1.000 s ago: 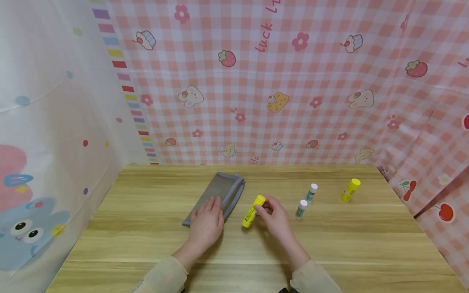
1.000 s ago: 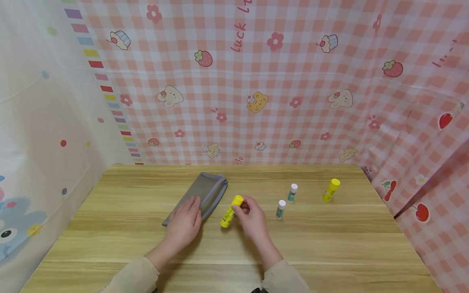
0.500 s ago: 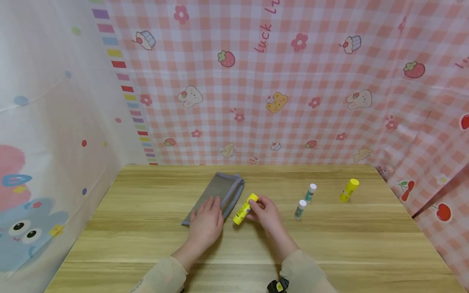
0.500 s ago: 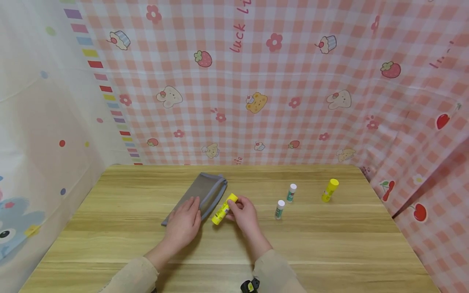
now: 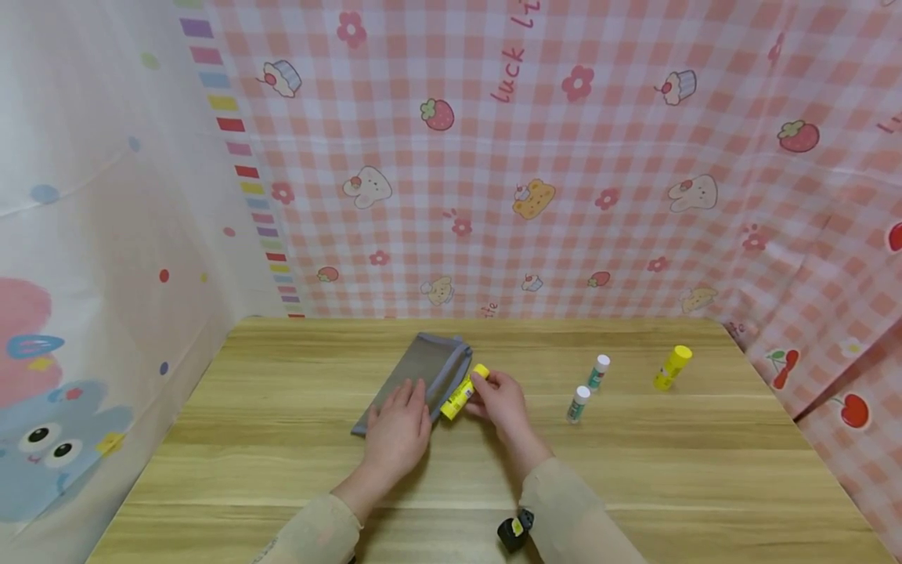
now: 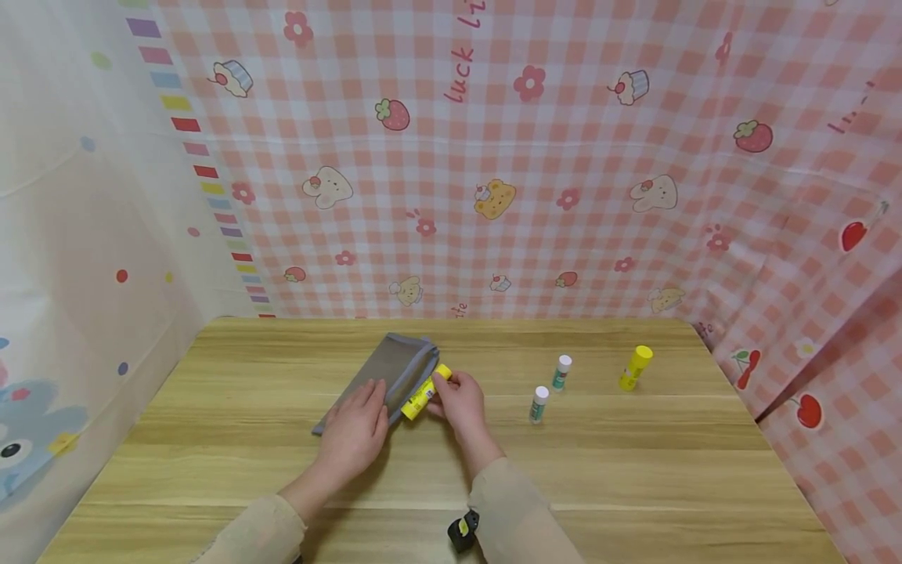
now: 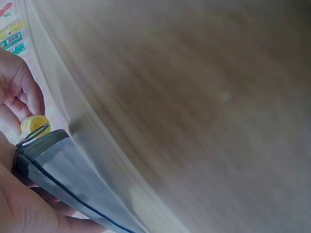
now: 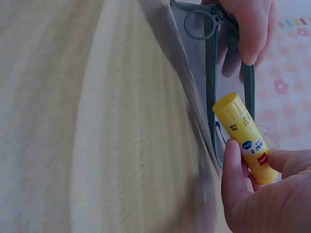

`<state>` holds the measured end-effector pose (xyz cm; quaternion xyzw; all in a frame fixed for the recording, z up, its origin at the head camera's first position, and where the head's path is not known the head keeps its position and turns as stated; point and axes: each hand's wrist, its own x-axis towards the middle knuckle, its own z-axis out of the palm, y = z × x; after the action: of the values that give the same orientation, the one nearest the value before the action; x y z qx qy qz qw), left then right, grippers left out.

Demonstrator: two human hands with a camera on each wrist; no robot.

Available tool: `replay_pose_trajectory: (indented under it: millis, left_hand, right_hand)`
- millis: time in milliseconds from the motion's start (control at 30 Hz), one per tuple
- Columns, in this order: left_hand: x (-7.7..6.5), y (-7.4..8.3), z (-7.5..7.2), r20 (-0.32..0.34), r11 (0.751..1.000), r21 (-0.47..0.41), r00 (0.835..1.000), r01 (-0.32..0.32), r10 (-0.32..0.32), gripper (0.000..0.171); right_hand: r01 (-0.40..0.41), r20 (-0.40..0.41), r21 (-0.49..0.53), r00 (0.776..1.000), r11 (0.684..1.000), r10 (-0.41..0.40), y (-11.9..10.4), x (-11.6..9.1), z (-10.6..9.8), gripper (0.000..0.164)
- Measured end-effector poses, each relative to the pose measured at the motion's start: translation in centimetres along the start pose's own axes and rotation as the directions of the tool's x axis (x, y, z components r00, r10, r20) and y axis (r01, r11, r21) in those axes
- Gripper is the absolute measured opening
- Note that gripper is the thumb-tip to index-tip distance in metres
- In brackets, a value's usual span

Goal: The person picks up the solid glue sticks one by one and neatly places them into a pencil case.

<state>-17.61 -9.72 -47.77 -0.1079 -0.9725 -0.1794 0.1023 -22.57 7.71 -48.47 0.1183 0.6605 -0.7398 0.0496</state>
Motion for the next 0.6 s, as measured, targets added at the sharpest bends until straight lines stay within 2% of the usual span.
replay_pose_trajectory:
  millis: [333,600]
  left_hand:
    - [0.0,0.3,-0.3,0.005,1.0,-0.007,1.0,0.016,-0.016,0.045]
    - [0.1,0.3,-0.2,0.006,1.0,-0.001,1.0,0.02,-0.02,0.045]
  right_hand:
    - [-0.04,-0.001,0.025,0.999,0.999,0.04,-0.2,0.8,0.8,0.027]
    - [-0.052,-0.004,-0.023,0.999,0.998,0.052,-0.3,1.2,1.5,0.029]
